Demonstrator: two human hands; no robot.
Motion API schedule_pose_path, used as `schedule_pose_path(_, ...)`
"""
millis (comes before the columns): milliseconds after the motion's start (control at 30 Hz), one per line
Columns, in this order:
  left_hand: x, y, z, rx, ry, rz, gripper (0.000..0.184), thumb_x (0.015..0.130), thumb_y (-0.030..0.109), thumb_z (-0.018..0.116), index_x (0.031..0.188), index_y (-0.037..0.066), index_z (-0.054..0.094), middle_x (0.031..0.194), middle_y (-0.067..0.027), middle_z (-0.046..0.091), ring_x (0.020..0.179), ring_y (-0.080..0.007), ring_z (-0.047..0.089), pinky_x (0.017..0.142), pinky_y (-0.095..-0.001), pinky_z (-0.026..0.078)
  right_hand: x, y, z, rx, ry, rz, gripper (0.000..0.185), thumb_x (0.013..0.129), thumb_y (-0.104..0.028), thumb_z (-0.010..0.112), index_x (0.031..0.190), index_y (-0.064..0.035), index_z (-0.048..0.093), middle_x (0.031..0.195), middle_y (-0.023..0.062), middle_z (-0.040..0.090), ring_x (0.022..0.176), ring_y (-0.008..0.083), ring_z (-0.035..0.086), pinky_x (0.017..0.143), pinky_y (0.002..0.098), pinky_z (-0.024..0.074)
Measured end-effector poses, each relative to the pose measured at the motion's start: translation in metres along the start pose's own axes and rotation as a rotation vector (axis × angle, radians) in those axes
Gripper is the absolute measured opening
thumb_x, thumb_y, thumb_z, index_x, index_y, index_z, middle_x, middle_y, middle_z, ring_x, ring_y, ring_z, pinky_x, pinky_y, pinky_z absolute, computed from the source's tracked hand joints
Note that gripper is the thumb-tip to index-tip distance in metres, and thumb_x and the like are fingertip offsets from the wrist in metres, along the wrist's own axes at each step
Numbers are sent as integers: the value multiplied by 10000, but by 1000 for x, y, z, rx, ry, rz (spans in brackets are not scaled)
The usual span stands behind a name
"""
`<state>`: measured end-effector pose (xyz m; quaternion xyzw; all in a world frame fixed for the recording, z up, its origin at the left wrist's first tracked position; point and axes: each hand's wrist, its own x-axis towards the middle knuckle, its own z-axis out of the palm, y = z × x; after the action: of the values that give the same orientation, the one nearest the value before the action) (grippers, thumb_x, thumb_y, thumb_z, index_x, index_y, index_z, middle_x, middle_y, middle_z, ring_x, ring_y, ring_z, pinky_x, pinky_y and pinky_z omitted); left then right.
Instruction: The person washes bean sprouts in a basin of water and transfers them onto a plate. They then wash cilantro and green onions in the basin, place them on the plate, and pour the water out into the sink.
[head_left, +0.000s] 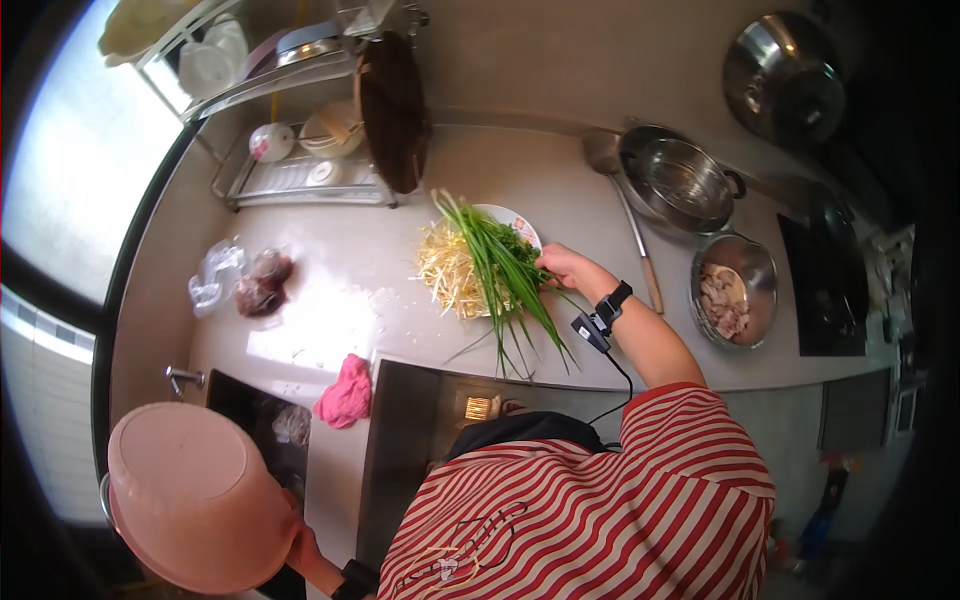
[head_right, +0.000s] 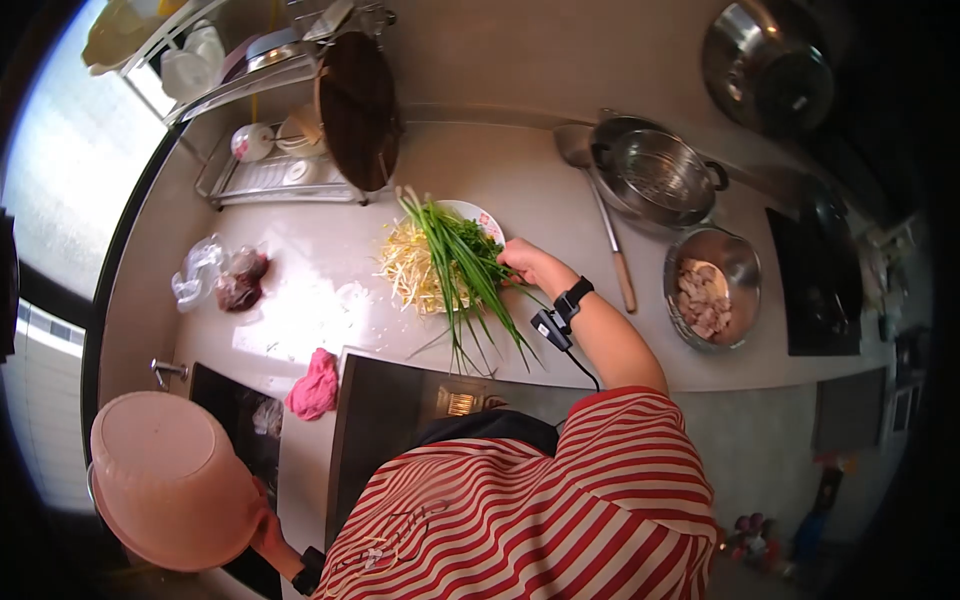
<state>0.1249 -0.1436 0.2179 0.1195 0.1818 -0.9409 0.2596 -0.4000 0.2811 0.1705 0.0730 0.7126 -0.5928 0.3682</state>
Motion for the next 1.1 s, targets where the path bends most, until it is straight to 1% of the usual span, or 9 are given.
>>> schedule_pose_path(67,-2,-22,16,37,37,37,535,841,171,462,1338,84,285,1374,-208,234,800,-231,464,572,-296,410,-12,16,-27,119,150,12,128,762,-18,514,879,-14,566,648,76,570,452,165,523,412,295,453)
schedule_pose_path(100,0,-30,21,76,63,96,543,841,180,457,1340,74,274,1387,-200,223,785,-232,457,572,-305,410,-21,18,-41,133,163,56,187,786,-2,497,969,2,535,824,95,584,629,193,594,492,350,518)
schedule_pose_path(233,8,-26,23,60,71,81,542,839,172,463,1339,75,279,1387,-202,222,798,-233,458,578,-306,412,-41,38,-85,257,288,22,218,776,-17,506,985,-45,560,823,82,597,708,210,598,529,369,515)
schedule_pose_path(667,18,-12,29,-18,27,-22,507,845,111,453,1324,73,294,1359,-213,253,921,-242,475,579,-292,419,-99,56,-127,420,441,4,187,881,-179,450,991,-46,522,826,74,603,592,208,598,578,342,519)
schedule_pose_path(800,20,25,14,1,58,45,535,818,50,456,1327,77,293,1345,-221,269,959,-252,452,564,-289,415,-120,41,-125,-444,682,33,514,828,-302,564,1246,-29,442,829,104,596,559,143,569,447,283,471)
schedule_pose_path(833,18,30,13,-41,48,33,552,809,31,458,1332,85,290,1341,-220,273,1039,-277,429,583,-303,418,-120,34,-125,-825,748,-2,544,801,-316,581,1234,-10,461,862,143,629,660,201,622,567,321,508)
schedule_pose_path(867,17,37,9,-82,43,33,565,792,15,458,1329,78,291,1320,-256,279,901,-242,467,554,-276,415,-126,29,-123,-1066,785,-162,494,772,-317,589,1137,12,540,935,202,631,830,282,633,729,358,494)
schedule_pose_path(900,16,27,15,-40,88,101,558,787,17,459,1319,78,300,1288,-276,301,754,-194,451,530,-261,412,-139,8,-106,-1029,770,-95,465,748,-324,597,1073,9,583,989,226,603,970,335,577,847,376,441)
schedule_pose_path(1100,6,34,9,-136,122,111,552,784,38,486,1306,88,313,1257,-252,335,642,-177,430,480,-269,406,-151,-38,-61,-1032,879,-440,346,773,-271,608,1039,-50,609,813,156,643,765,296,626,682,366,487)
